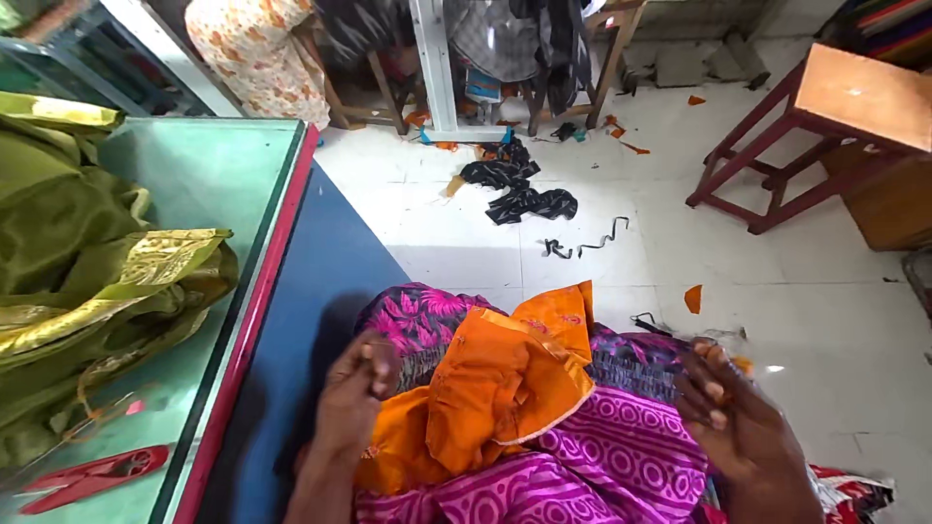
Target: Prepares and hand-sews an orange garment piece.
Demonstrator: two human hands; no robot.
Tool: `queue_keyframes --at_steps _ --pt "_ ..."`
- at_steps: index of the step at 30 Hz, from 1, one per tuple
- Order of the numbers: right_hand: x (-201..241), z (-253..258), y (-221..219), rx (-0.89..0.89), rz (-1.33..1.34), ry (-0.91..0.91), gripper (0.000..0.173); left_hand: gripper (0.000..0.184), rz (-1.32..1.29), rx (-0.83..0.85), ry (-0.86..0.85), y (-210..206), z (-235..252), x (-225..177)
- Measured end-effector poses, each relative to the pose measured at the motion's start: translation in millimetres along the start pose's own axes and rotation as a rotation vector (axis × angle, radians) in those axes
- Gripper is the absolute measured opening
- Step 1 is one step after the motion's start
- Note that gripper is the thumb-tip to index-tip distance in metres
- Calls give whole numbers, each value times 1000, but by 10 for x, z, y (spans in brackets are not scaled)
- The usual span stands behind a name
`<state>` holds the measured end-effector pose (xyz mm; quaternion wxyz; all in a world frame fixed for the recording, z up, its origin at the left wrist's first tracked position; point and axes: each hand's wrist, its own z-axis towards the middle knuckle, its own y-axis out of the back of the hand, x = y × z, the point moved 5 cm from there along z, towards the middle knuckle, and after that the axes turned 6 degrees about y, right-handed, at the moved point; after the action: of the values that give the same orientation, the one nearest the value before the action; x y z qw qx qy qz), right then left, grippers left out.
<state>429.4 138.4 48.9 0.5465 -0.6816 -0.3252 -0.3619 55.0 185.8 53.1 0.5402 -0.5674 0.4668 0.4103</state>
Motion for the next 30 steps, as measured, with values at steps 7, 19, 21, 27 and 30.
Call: queue_keyframes --at_steps 7,19,21,27,30 --pt "-61 20 340 -369 -90 6 35 21 874 -395 129 435 -34 -51" --pt "-499 -257 -932 384 -47 -132 6 19 924 567 -338 -1408 -466 310" --pt "-431 -216 -840 351 -21 -86 8 19 779 693 -262 -1425 -487 319" --pt "-268 -57 -390 117 -158 -19 11 42 229 644 -81 -1053 -376 240" --pt "-209 -13 -305 31 -162 20 14 33 38 608 -22 -919 -346 200"
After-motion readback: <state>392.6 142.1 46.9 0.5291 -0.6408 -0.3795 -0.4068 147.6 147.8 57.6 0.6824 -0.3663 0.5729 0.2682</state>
